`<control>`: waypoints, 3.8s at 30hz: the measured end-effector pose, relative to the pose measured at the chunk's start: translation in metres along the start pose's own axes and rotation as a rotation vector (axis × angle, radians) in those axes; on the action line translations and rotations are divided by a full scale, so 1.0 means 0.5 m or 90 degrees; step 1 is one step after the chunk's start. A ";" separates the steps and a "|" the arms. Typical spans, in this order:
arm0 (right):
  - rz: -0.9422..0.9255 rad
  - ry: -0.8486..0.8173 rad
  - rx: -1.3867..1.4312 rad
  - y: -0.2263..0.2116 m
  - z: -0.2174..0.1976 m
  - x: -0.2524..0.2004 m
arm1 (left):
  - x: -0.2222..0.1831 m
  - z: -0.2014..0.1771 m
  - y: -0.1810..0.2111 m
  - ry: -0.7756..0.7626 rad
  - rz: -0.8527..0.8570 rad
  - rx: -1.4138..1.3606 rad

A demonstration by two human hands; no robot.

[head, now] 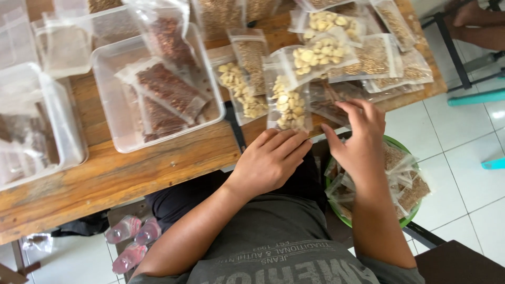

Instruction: Organizing small plastic bags of various spices into larger plastic storage containers on a wooden table.

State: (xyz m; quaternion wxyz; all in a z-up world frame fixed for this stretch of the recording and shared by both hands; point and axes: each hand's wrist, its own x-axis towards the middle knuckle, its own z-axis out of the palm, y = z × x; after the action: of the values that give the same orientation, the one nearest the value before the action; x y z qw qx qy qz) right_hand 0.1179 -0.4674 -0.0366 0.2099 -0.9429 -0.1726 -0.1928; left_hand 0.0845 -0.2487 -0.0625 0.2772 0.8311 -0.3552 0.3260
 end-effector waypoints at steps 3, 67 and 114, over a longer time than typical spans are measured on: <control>0.009 0.027 -0.020 0.020 0.002 -0.002 | 0.013 0.027 0.005 -0.050 -0.009 0.024; -0.230 -0.062 0.758 -0.277 0.133 0.019 | -0.255 -0.511 -0.200 0.115 -0.908 0.321; 0.306 0.126 0.152 0.226 -0.046 0.014 | 0.268 0.235 0.012 -0.310 0.074 0.232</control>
State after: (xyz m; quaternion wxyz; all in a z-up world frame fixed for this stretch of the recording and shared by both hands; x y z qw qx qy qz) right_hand 0.1631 -0.5729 -0.0514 0.3746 -0.9021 0.0554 -0.2070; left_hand 0.1924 -0.3884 -0.0364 0.0113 0.8990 -0.3938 0.1911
